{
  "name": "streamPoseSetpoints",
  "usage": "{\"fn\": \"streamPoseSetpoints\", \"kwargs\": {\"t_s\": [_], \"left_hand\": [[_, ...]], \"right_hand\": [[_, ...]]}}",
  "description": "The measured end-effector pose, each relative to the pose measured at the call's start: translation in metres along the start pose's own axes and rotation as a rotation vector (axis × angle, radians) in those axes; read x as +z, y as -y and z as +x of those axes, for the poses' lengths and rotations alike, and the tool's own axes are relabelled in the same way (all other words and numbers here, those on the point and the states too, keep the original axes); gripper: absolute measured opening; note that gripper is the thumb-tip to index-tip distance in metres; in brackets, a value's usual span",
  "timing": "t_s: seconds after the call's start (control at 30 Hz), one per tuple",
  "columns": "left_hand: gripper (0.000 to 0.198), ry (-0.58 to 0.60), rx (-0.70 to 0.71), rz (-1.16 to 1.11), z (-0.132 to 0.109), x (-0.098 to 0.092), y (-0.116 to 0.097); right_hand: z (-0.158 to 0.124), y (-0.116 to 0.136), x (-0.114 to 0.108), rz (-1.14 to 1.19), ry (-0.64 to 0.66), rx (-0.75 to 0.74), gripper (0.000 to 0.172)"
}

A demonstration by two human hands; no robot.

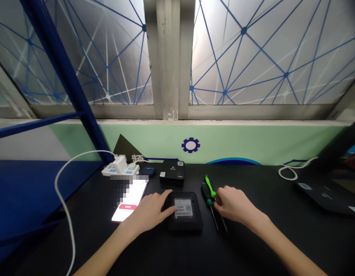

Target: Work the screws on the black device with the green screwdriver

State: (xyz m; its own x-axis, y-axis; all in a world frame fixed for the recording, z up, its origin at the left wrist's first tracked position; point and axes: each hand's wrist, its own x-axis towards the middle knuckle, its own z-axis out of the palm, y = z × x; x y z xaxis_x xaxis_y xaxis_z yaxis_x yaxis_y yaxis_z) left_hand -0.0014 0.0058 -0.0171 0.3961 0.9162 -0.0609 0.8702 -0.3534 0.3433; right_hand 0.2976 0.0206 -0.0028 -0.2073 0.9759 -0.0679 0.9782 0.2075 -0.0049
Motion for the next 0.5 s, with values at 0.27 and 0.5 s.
{"fn": "streamPoseSetpoints", "kwargs": {"t_s": [0.27,0.5], "left_hand": [[0.065,-0.031,-0.004,0.018,0.001,0.002,0.000],[0.058,-0.061,-0.039,0.041,0.001,0.000,-0.008]], "right_hand": [[0.002,0.011,0.000,0.107,-0.228,-0.034,0.028],[-0.002,0.030,0.009,0.305,-0.423,-0.408,0.023]]}}
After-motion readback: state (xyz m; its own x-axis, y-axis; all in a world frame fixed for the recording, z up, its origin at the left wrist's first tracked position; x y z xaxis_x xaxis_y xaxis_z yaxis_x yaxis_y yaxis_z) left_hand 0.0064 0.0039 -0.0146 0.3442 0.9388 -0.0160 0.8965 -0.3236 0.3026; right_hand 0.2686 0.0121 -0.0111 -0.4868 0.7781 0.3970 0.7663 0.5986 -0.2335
